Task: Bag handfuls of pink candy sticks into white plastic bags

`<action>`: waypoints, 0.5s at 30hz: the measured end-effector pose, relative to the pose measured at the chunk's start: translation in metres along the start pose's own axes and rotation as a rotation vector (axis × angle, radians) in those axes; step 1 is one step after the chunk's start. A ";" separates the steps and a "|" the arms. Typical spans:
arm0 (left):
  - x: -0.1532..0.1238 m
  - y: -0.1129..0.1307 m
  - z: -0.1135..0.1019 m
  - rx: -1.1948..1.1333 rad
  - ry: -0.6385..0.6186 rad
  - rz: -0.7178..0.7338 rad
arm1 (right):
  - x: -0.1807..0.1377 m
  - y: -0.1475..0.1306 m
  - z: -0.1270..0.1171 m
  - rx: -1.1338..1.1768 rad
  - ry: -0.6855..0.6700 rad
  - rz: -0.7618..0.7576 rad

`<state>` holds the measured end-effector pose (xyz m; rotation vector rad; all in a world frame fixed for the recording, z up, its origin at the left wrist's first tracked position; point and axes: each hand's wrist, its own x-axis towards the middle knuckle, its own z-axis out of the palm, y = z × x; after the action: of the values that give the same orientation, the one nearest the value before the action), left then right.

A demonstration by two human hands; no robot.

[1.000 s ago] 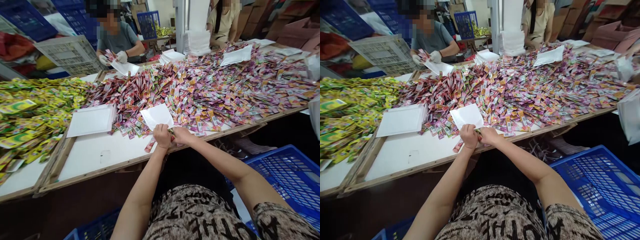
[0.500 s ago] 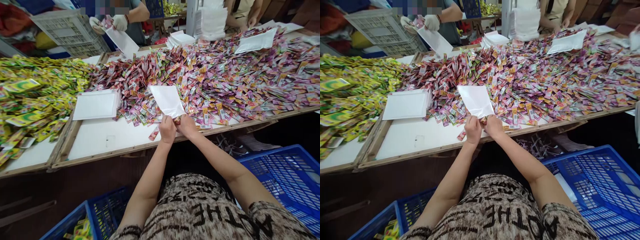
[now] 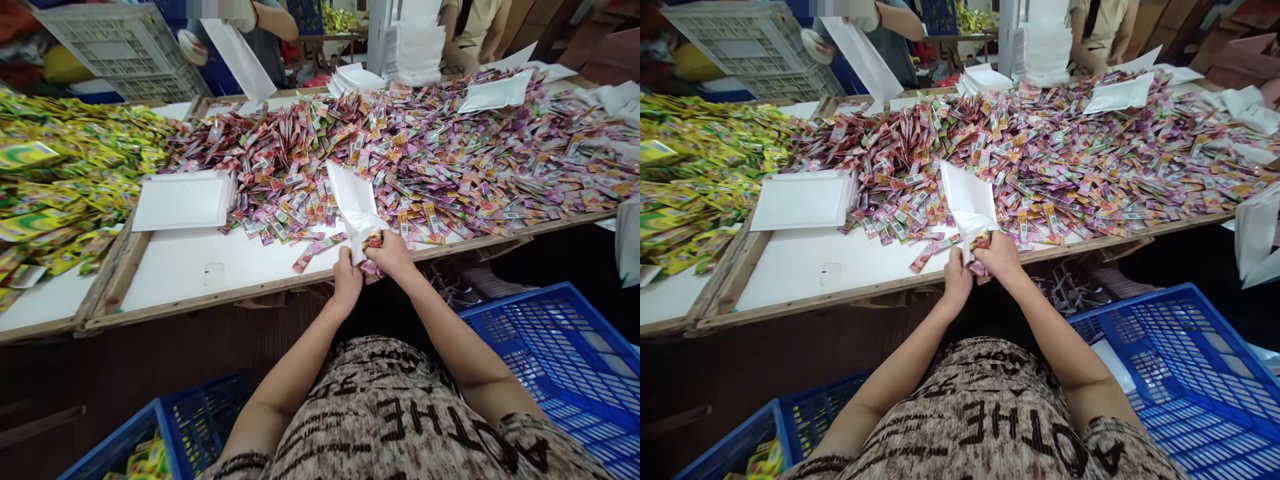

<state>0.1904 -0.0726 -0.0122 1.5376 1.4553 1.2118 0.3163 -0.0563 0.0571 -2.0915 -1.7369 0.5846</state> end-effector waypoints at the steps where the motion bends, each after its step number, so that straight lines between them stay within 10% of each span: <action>1: -0.009 -0.002 0.005 -0.050 -0.003 -0.042 | -0.004 0.002 0.004 -0.011 0.016 0.018; 7: -0.025 -0.013 0.013 -0.399 0.053 -0.328 | -0.024 0.003 0.033 -0.229 -0.020 -0.060; 15: -0.015 -0.006 0.003 -0.548 0.019 -0.363 | -0.013 -0.010 0.033 -0.439 -0.137 -0.225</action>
<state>0.1920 -0.0858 -0.0213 0.8548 1.2088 1.2632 0.2883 -0.0671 0.0357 -2.1199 -2.3138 0.3062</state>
